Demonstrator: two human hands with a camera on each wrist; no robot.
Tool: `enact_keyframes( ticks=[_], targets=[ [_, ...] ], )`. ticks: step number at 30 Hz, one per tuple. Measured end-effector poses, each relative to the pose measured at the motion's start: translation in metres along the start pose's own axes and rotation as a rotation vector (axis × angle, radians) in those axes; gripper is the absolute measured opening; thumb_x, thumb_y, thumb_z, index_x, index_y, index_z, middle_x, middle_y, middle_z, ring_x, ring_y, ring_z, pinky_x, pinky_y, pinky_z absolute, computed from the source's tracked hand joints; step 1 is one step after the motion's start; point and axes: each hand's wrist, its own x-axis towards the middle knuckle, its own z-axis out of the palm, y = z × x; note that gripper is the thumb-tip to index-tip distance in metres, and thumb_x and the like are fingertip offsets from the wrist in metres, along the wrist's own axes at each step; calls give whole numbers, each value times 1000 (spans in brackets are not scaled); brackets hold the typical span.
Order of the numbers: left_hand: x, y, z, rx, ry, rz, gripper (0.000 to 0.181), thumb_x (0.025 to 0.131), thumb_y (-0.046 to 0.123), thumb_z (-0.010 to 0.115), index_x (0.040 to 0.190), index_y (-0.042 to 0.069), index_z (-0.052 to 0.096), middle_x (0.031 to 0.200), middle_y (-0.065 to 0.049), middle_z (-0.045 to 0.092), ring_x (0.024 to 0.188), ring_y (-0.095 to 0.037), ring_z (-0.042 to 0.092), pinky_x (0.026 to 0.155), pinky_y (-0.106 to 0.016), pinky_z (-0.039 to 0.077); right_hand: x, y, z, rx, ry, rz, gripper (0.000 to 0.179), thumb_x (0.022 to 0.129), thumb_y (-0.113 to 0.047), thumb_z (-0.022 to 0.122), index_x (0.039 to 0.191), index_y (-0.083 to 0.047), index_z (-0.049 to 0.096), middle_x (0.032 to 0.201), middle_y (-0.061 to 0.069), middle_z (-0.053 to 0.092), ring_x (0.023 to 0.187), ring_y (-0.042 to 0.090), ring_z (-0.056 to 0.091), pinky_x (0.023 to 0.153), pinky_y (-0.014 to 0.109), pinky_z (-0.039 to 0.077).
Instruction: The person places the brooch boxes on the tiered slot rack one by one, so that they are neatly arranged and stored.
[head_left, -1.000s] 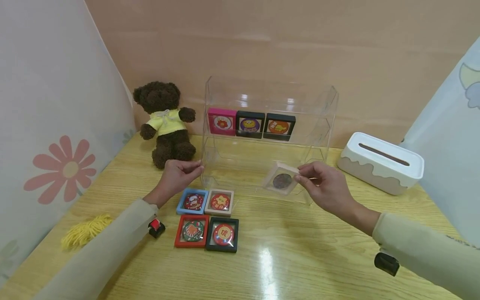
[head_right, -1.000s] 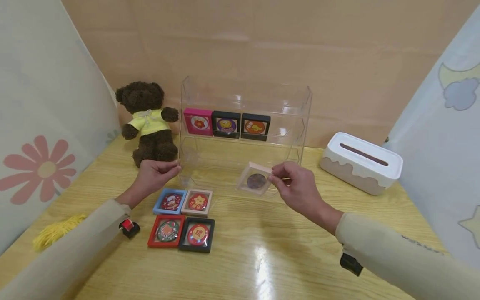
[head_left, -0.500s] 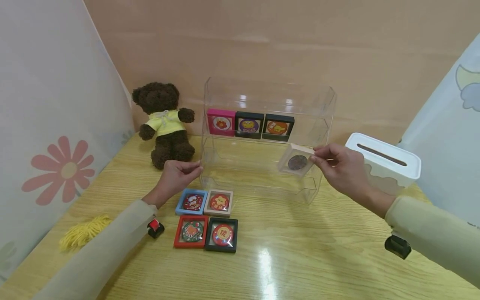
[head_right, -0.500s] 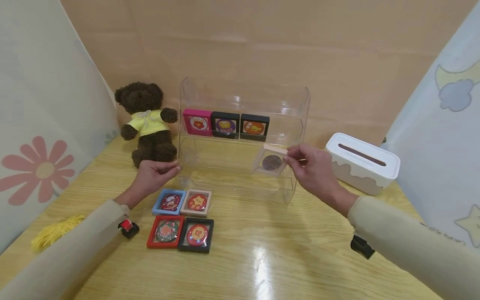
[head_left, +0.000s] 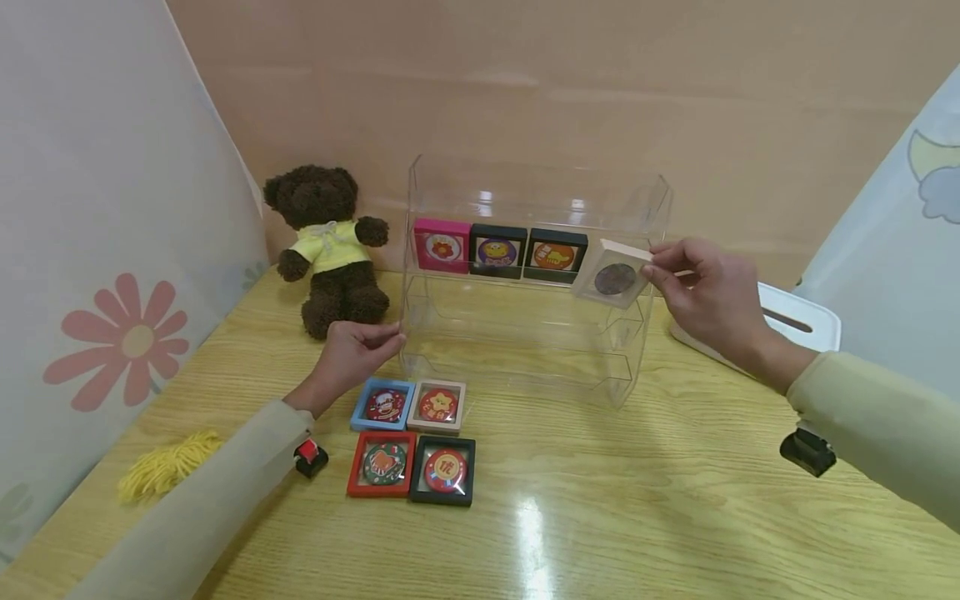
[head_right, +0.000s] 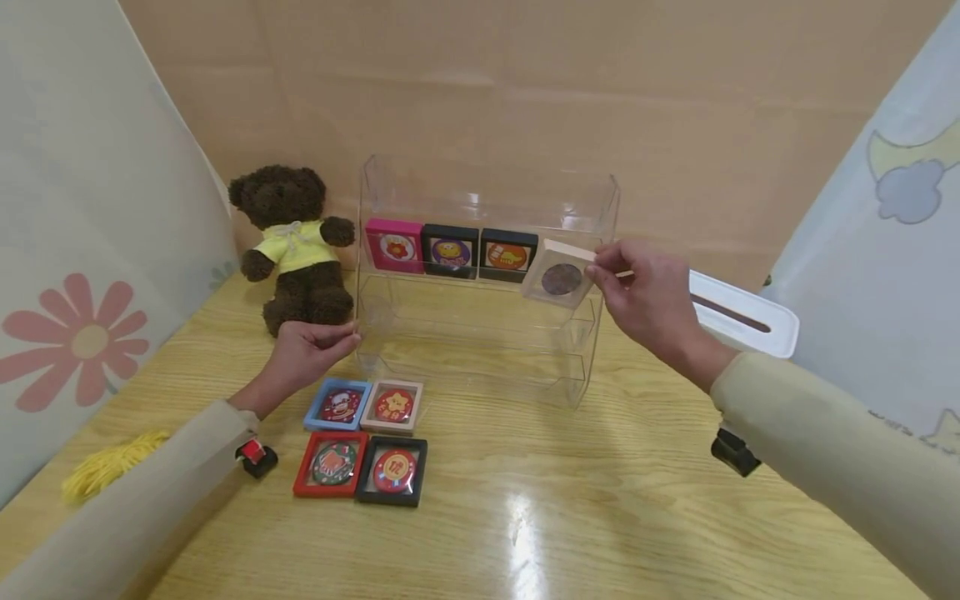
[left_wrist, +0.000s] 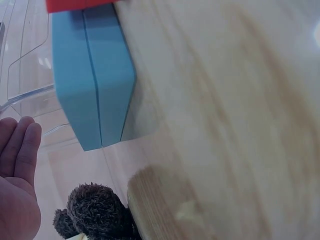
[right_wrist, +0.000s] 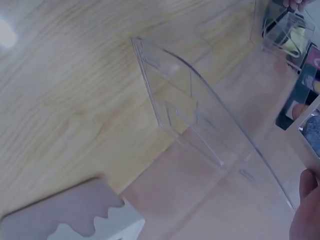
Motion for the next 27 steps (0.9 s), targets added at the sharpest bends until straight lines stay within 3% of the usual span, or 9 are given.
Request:
enact_keyframes(
  ticks=[3,10,12,15,19,22,27],
  targets=[
    [0,0,0,10,1,3,18,87,-2,66,103,-11,68,97,-22,67,85,-31,67,66,-19,53,7,2,-5,-20,13,-6,8,78,11,71,80,6,65,91,17,70,78,-19,52,64,2,42],
    [0,0,0,17,-1,6,18,88,-1,66,103,-11,68,99,-21,66,85,-31,67,66,-19,53,23,5,-14,-101,48,-22,5,80,8,71,79,6,66,90,15,71,72,11,67,66,1,41],
    [0,0,0,14,0,6,18,88,-1,66,103,-11,68,99,-21,66,85,-31,67,66,-19,53,27,6,-15,-126,56,-45,4,80,7,71,79,6,67,89,14,71,71,13,67,66,0,40],
    [0,-1,-1,15,1,9,17,88,-2,66,102,-11,68,99,-22,66,84,-31,67,65,-19,53,32,8,-16,-154,71,-81,4,80,6,71,78,6,67,88,14,71,71,13,68,66,0,39],
    [0,0,0,24,4,11,17,87,-1,66,101,-10,68,98,-22,66,83,-30,67,64,-19,53,38,8,-17,-152,79,-89,4,80,6,70,78,7,67,88,15,71,75,-12,59,66,-1,38],
    [0,0,0,19,5,13,17,87,-2,67,101,-10,68,97,-22,66,82,-30,67,63,-19,53,43,8,-18,-146,78,-54,5,82,4,70,79,7,67,91,14,71,77,-19,53,66,-1,38],
    [0,1,1,-1,9,11,17,87,-2,67,101,-10,68,97,-22,67,80,-26,68,63,-20,53,47,8,-18,-173,60,11,6,84,0,69,82,5,68,94,12,71,78,-4,62,65,-1,38]
  ],
)
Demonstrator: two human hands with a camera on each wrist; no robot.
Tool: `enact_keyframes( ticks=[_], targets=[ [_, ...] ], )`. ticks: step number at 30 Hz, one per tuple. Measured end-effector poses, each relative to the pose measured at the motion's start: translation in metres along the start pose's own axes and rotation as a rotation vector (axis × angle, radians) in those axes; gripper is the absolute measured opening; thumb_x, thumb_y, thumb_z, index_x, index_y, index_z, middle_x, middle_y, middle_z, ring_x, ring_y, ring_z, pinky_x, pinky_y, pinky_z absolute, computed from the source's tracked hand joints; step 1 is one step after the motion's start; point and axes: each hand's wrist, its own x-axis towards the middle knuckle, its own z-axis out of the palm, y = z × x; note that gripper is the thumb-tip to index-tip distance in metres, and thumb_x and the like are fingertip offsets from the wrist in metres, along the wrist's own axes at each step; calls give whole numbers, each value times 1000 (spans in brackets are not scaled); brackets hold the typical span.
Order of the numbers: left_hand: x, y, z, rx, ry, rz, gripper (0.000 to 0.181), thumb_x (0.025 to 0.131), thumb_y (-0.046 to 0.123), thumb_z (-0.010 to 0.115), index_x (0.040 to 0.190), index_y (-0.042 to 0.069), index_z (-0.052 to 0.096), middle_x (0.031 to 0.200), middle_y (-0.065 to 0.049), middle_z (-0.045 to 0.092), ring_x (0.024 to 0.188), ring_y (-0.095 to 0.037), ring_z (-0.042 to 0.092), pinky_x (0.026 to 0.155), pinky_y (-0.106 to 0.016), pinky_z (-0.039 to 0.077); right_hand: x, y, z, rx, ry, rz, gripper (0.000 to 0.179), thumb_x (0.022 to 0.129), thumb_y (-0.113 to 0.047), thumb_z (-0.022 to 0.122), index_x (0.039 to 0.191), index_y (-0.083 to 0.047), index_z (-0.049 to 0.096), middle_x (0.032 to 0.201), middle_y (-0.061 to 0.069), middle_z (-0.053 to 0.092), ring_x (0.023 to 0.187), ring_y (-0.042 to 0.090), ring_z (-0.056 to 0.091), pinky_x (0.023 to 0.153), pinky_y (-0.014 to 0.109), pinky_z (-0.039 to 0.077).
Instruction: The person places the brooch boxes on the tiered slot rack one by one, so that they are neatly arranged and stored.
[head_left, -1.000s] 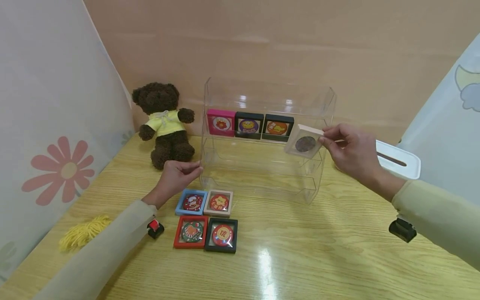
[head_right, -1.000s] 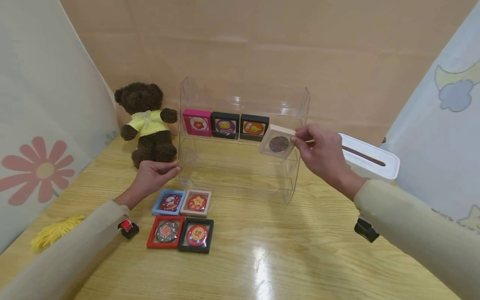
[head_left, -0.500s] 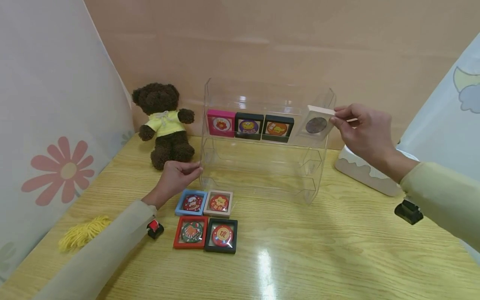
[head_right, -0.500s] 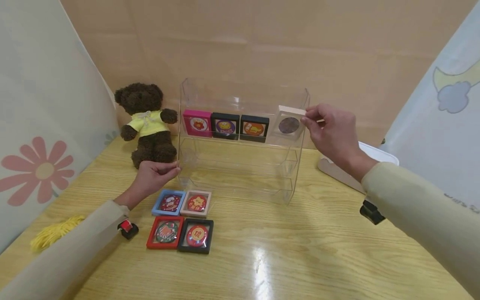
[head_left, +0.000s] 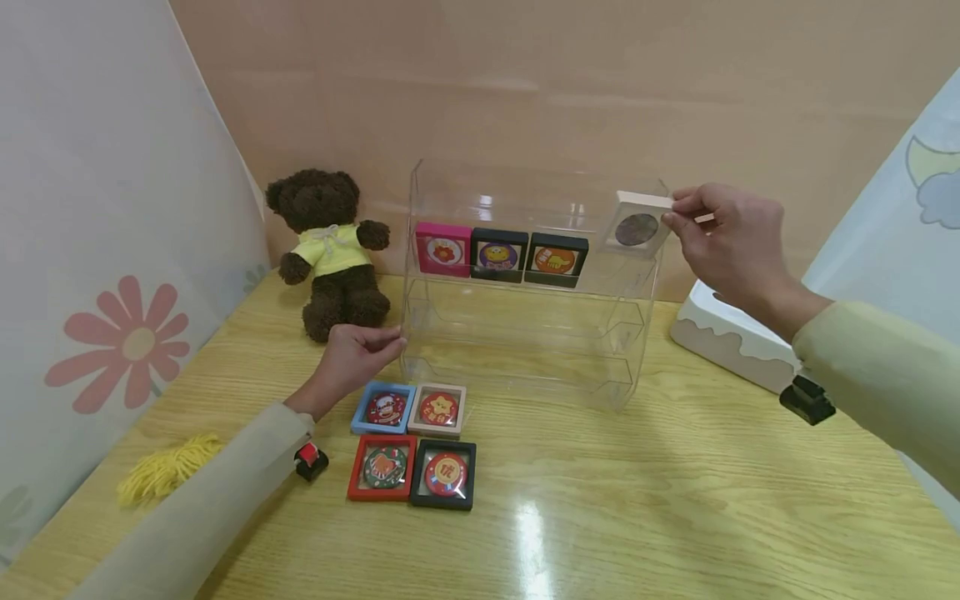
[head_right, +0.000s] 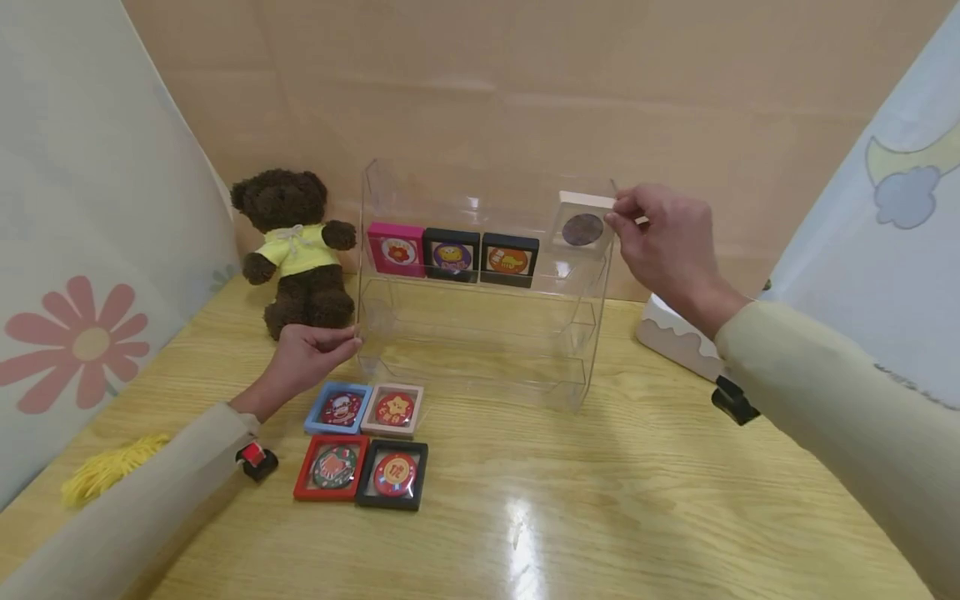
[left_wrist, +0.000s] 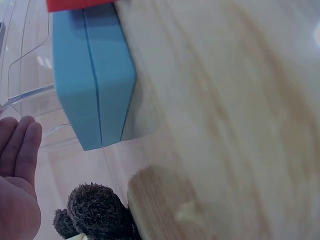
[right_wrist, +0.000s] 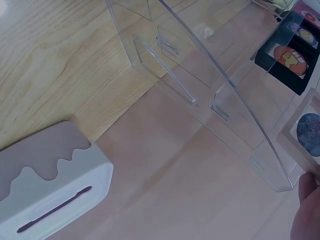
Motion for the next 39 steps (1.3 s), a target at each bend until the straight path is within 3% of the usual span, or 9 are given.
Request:
enact_keyframes(
  ticks=[7,8,11,14,15,21,28,34,39],
  targets=[
    [-1,1,0,1,-10,-3,18,87,-3,66,103,-12,67,96,-24,66,82,-30,68,64,-19,53,3,1,7,-69,-49,-5,6,86,0,67,84,6,66,98,15,69,79,30,68,64,-3,31],
    [-1,1,0,4,-9,-1,18,87,-3,66,103,-12,67,96,-24,66,82,-31,68,64,-19,53,4,0,8,-82,-56,-13,6,86,0,67,84,6,66,98,16,69,78,31,68,64,0,36],
    [-1,1,0,3,-8,0,18,87,-3,66,103,-12,67,96,-23,66,83,-32,67,64,-20,53,4,0,10,-103,-73,-26,5,86,1,67,84,6,66,98,17,69,78,32,68,65,19,52],
    [-1,2,0,-8,-8,4,18,87,-3,66,102,-12,67,96,-23,66,83,-32,67,65,-20,54,3,-1,12,-101,-87,-34,5,85,3,67,84,7,65,99,18,69,78,34,68,63,44,54],
    [-1,2,0,-8,-8,7,18,87,-3,66,102,-12,67,96,-23,66,82,-32,67,65,-21,54,2,-1,13,-95,-93,-34,5,85,3,67,83,8,64,99,19,68,78,34,68,63,45,54],
    [-2,3,-1,-14,-12,5,18,87,-3,66,102,-12,67,96,-23,66,83,-31,67,65,-21,54,-5,-1,17,-79,-132,-29,4,84,4,66,83,7,63,97,19,68,72,32,67,62,43,54],
    [-4,4,-2,-19,-20,-22,19,88,-1,65,104,-12,67,98,-24,66,83,-26,68,67,-22,54,-11,0,20,-71,-171,-4,3,85,1,67,86,5,66,98,17,69,71,27,66,61,19,43],
    [-4,6,-2,-17,-18,-12,19,88,-2,66,104,-12,67,97,-23,66,83,-26,68,66,-21,54,-15,3,24,-51,-191,-7,4,84,2,68,84,5,65,96,17,68,70,28,66,61,40,53],
    [-4,6,-1,-6,-19,-13,19,87,-2,66,103,-12,67,98,-23,66,83,-28,68,65,-21,54,-17,4,24,-25,-224,-15,3,83,3,68,83,4,65,94,19,68,69,30,66,60,44,54]
  ],
)
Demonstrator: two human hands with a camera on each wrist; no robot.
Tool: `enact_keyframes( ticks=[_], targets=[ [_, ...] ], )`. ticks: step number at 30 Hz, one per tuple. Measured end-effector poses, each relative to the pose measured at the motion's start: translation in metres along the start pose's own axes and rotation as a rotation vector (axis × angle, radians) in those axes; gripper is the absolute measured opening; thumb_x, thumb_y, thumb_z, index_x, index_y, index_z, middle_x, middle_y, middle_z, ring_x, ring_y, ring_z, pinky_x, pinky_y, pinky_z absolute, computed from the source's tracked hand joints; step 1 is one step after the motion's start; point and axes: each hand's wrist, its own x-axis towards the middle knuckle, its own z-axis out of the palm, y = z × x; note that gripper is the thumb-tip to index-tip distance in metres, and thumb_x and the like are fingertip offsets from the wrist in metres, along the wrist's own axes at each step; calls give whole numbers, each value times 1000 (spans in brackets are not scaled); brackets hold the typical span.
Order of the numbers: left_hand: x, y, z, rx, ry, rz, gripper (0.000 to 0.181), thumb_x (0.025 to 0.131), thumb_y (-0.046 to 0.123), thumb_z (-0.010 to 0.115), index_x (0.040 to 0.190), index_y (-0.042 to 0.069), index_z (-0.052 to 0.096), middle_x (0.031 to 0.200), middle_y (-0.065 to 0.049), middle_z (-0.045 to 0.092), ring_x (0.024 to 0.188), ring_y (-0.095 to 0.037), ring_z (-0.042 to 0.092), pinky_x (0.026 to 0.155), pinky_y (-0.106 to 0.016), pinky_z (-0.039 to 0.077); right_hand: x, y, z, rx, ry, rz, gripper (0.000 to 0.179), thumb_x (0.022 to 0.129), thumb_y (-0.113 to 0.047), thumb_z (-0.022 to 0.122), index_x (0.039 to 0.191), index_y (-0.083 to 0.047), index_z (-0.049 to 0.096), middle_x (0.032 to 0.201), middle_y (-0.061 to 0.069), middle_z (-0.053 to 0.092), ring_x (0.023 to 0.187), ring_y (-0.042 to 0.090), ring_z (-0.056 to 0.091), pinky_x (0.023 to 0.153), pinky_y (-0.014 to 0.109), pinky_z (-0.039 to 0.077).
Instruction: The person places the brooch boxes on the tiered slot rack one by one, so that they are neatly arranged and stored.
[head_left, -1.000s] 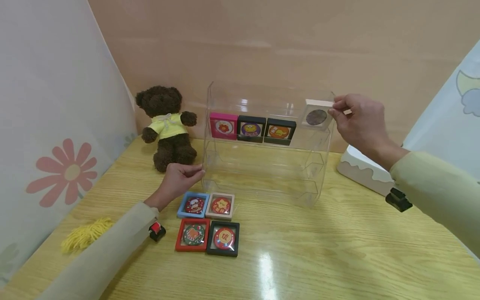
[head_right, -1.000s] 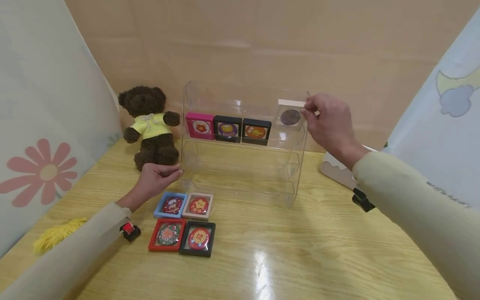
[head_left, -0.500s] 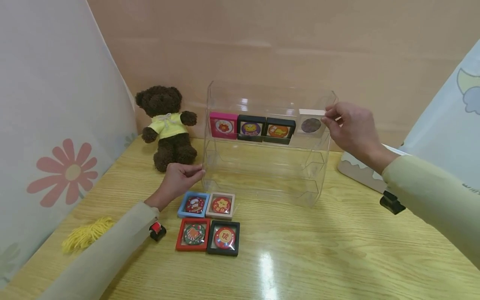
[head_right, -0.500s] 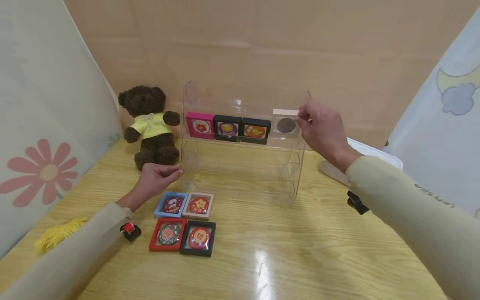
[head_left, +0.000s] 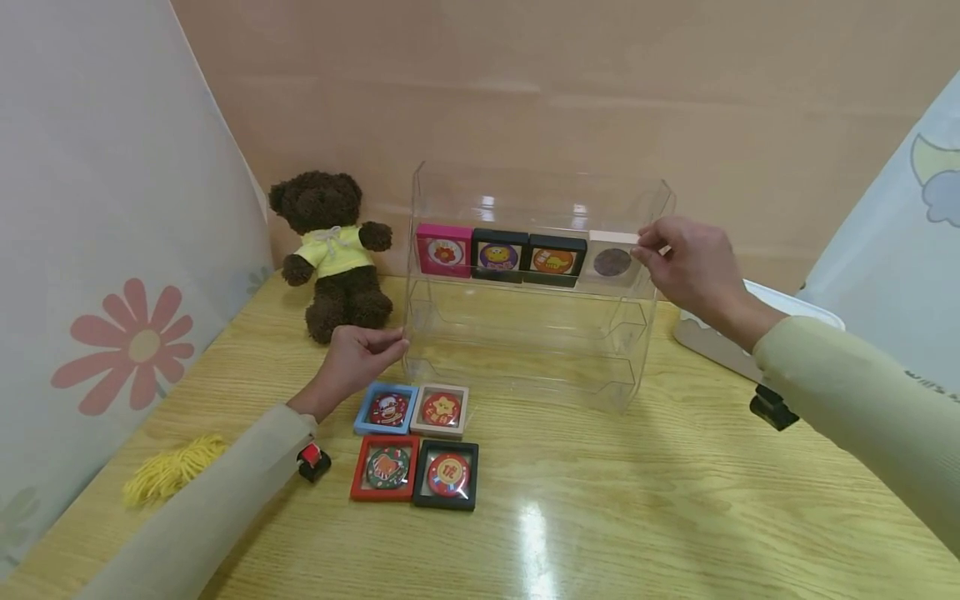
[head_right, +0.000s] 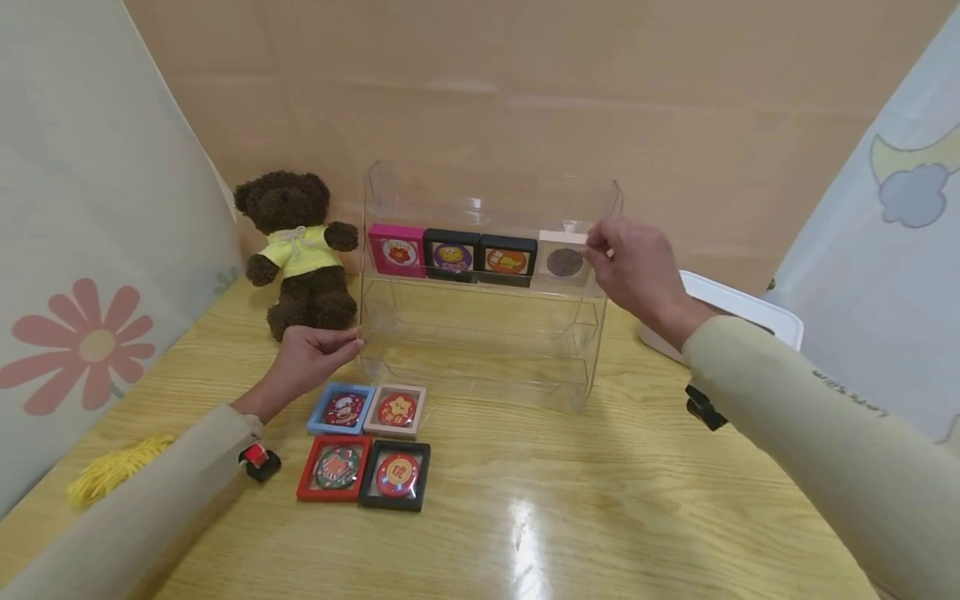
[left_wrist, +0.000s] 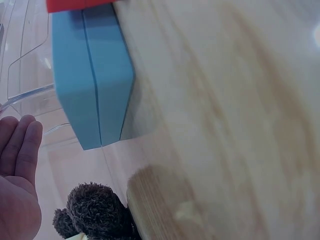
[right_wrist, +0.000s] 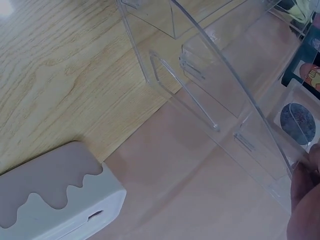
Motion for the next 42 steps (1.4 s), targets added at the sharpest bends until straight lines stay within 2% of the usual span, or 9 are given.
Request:
enact_keyframes(
  ticks=[4,9,18,21,24,27,31,36,42],
  targets=[
    [0,1,-1,1,0,-5,19,88,-1,66,103,-12,67,98,-22,66,83,-29,68,65,-21,54,0,-3,-1,11,-35,13,3,83,4,68,86,4,66,89,18,68,68,30,67,59,44,54],
    [0,1,-1,2,-3,-4,19,88,-1,66,103,-11,68,98,-22,66,82,-27,68,66,-22,54,0,-3,0,-8,-32,-12,4,83,5,68,86,4,66,83,16,68,65,28,65,56,42,53],
    [0,-1,-2,23,1,0,19,88,-2,66,104,-12,67,97,-23,66,83,-26,68,66,-21,54,-1,-3,0,-21,-54,-49,3,86,3,66,86,6,65,83,15,67,65,26,62,58,42,49],
    [2,-13,-1,11,7,-1,18,88,-1,66,103,-11,67,97,-23,66,83,-26,68,65,-22,54,-1,-4,0,-17,-54,-43,4,87,2,65,86,6,66,84,16,67,66,26,62,59,43,49],
    [4,-25,0,8,10,0,19,88,2,67,103,-8,69,97,-21,67,82,-21,68,65,-22,54,-1,-4,0,-23,-51,-39,5,87,2,64,85,5,67,83,15,67,66,26,62,59,43,49],
    [6,-32,0,10,9,7,19,88,6,69,104,-5,70,97,-18,68,80,-16,68,65,-22,54,-2,-4,1,-28,-41,-42,4,87,2,65,85,5,68,83,16,67,66,27,62,59,43,50],
    [6,-35,1,4,7,20,20,88,10,70,104,-3,71,96,-17,69,79,-16,69,64,-24,55,-4,-4,2,-23,-7,-54,3,85,2,67,84,5,68,82,16,66,65,27,62,57,41,49],
    [6,-35,2,24,7,39,20,88,8,69,102,-5,71,95,-17,69,78,-19,69,62,-24,55,-7,-5,5,-6,41,-42,4,83,4,69,86,6,67,81,16,64,65,26,60,56,37,47],
    [6,-34,2,27,2,17,19,88,7,69,102,-6,71,98,-18,68,79,-19,69,62,-24,55,-11,-6,9,-19,72,-28,4,82,6,69,81,5,65,79,12,61,68,23,56,57,33,45]
  ],
)
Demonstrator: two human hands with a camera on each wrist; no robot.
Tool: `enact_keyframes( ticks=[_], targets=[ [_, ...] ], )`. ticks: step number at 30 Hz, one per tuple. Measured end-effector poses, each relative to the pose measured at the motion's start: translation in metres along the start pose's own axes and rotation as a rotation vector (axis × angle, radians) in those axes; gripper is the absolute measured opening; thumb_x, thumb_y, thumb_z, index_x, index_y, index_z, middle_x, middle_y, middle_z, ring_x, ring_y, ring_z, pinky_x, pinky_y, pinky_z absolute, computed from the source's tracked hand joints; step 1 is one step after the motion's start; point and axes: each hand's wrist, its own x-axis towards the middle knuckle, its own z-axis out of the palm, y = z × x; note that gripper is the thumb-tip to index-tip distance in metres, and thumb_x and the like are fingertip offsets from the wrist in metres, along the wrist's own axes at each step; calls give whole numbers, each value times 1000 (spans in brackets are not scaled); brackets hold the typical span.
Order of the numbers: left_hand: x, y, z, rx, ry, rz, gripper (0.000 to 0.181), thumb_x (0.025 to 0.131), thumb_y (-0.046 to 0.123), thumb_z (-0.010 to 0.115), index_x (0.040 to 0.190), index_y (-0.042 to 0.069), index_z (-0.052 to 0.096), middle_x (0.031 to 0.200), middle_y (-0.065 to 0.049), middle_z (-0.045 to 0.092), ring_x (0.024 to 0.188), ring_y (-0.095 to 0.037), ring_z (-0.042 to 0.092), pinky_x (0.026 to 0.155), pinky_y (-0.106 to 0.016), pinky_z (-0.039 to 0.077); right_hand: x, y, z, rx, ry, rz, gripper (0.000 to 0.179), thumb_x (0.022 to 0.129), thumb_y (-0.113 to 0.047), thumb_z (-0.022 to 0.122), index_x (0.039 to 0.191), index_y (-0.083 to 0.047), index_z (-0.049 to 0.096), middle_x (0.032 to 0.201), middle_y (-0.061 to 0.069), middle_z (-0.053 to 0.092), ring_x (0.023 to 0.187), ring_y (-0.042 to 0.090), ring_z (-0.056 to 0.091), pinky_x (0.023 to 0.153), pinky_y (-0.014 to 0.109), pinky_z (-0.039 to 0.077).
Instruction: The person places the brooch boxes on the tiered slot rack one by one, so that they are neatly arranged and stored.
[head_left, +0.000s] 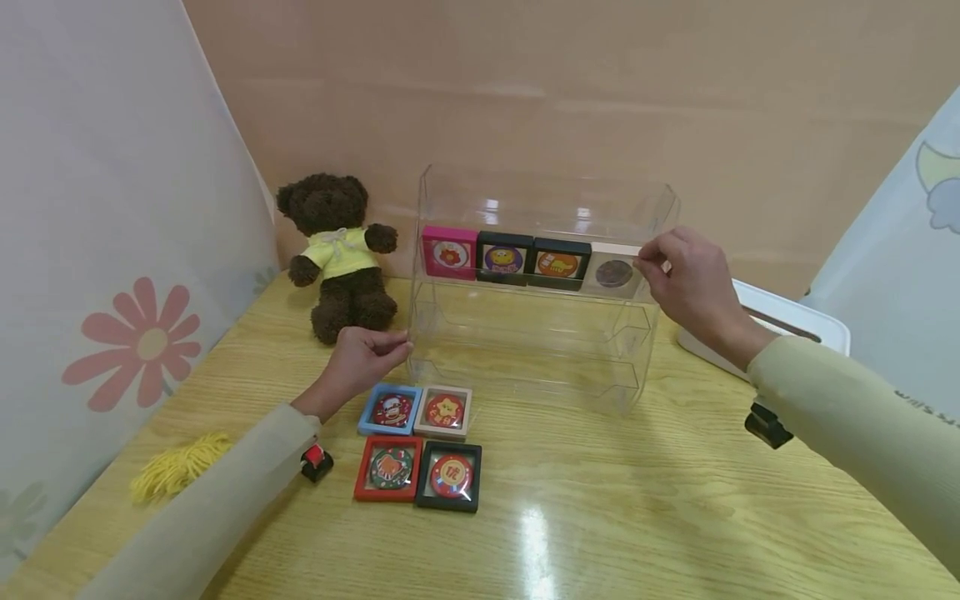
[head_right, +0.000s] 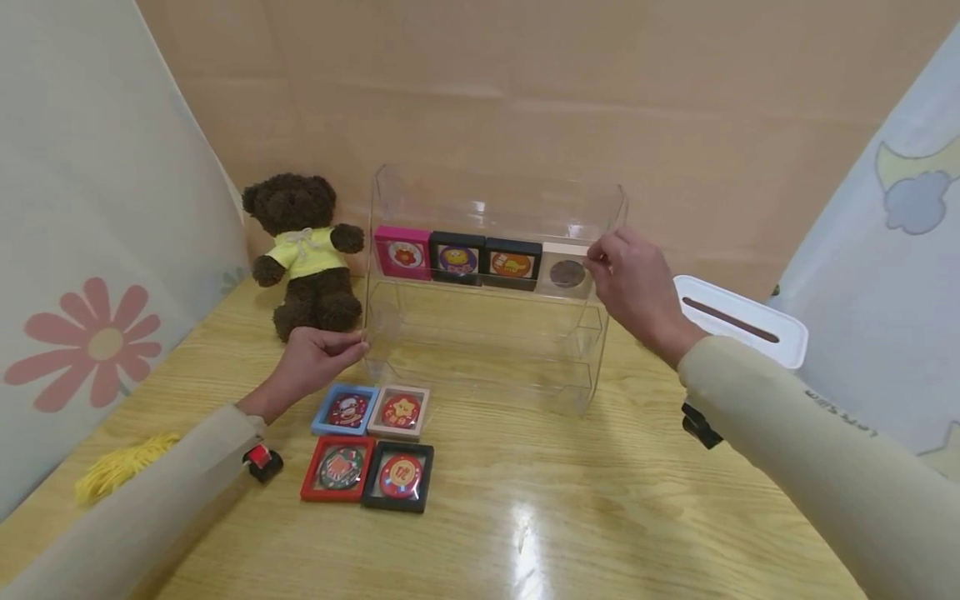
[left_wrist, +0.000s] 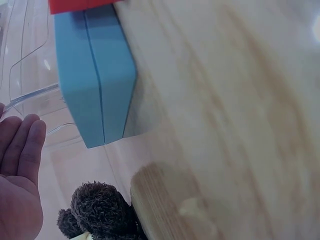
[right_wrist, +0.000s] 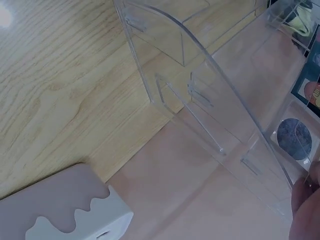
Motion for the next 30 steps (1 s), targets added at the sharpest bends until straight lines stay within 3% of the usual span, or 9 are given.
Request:
enact_keyframes(
  ticks=[6,9,12,18,20,24,27,30],
  targets=[
    [0,1,0,-1,-6,-3,19,88,7,69,102,-5,70,99,-17,68,80,-20,69,64,-26,55,-6,-3,1,4,71,16,4,81,6,69,79,5,65,77,12,59,69,23,55,58,24,43],
    [-1,2,0,-9,-5,-11,19,88,7,69,102,-5,71,98,-17,68,80,-20,69,64,-26,55,-10,-9,4,33,126,-19,4,79,7,68,78,4,66,74,11,58,66,22,55,55,19,41],
    [-2,1,0,-11,-3,-7,19,88,7,69,102,-6,70,98,-17,68,81,-20,69,65,-26,55,-21,-22,12,94,131,-66,8,76,7,70,78,1,66,72,9,60,63,19,55,51,21,43],
    [-2,-1,0,3,-3,13,19,88,7,69,101,-7,70,97,-18,68,80,-20,69,64,-25,55,-52,-74,33,347,15,-52,17,75,6,76,77,-7,65,74,-2,61,64,10,56,48,22,48],
    [-3,10,0,5,-7,4,19,88,4,68,101,-9,70,96,-20,68,81,-24,69,65,-26,55,-61,-92,37,436,-26,-38,17,75,4,76,78,-9,65,75,-5,60,66,8,55,49,23,49],
    [-3,12,0,4,-8,-5,19,88,4,68,101,-9,70,97,-20,68,81,-25,69,64,-25,55,-75,-121,41,579,-129,4,12,81,-3,73,81,-12,65,78,-9,59,69,8,55,52,26,51],
    [-1,1,1,3,-2,10,19,87,7,69,101,-6,71,97,-18,68,80,-21,69,64,-24,55,-83,-135,46,668,-207,48,11,84,-4,71,83,-12,64,81,-8,60,71,9,57,56,27,52],
    [-1,0,1,-3,7,17,18,87,6,70,100,-6,71,95,-18,68,79,-19,69,63,-24,55,-91,-146,55,751,-288,102,11,83,-1,71,87,-9,63,84,-3,61,75,11,59,61,28,54]
  ],
)
